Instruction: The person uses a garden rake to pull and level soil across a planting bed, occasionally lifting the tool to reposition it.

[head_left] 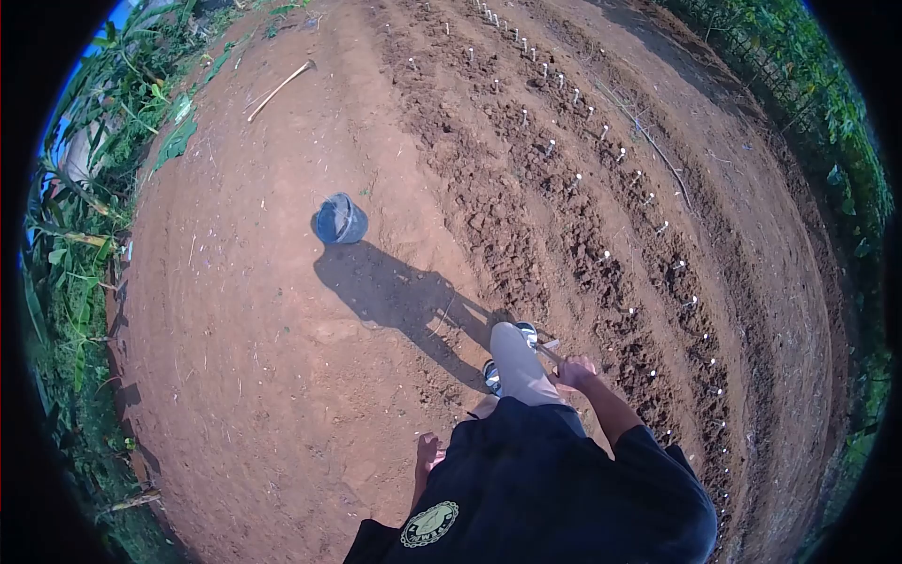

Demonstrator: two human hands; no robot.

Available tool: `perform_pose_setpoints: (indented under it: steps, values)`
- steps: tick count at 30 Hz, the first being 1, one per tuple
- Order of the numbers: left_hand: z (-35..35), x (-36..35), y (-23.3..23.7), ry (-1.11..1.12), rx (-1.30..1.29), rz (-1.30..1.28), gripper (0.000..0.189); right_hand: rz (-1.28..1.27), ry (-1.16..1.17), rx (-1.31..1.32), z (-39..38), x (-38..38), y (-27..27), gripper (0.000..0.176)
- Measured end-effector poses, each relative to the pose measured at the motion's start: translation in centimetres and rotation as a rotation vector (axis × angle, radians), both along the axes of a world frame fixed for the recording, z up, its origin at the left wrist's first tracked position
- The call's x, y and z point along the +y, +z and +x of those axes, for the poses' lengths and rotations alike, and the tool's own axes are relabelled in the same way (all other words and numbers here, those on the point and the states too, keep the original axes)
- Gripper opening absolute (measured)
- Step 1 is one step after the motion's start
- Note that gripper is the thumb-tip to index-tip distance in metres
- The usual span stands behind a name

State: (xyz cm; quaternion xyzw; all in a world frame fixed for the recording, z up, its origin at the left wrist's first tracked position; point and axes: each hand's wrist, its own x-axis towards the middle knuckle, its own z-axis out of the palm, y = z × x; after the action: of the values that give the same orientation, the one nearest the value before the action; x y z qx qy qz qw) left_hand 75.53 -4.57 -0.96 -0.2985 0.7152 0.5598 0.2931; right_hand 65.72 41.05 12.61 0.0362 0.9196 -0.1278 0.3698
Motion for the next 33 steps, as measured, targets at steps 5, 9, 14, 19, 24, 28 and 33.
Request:
perform_pose_setpoints:
  steps: [5, 9, 14, 19, 24, 28, 33]
  values:
    - [-4.7, 3.3, 2.7, 0.006, -0.259, -0.005, 0.041, -0.034, 0.025, 0.024, 0.2, 0.4, -0.5, 0.053]
    - [-7.5, 4.7, 3.3, -0.084, -0.271, -0.062, 0.044, -0.073, 0.031, 0.020, -0.4, 1.3, -0.7, 0.051]
    - [-9.8, 6.4, 6.2, -0.109, -0.263, -0.157, 0.045, -0.098, 0.023, -0.004, -1.3, 3.0, -0.9, 0.047]
    - [-12.2, 8.6, 6.7, -0.136, -0.257, -0.218, 0.045, -0.145, 0.055, -0.020, -1.3, 5.2, -5.5, 0.043]
    - [-12.1, 9.4, 6.2, -0.230, -0.103, -0.282, 0.046, -0.069, 0.324, 0.240, 5.7, 4.4, -11.9, 0.021]
    - [-10.8, 7.2, 8.5, -0.406, -0.266, -0.225, 0.045, 0.024, 0.345, 0.359, 6.1, 3.1, -13.1, 0.028]
    - [-7.9, 2.9, 9.8, -0.216, -0.110, -0.214, 0.043, -0.006, -0.060, -0.136, 3.1, 2.5, -11.3, 0.044]
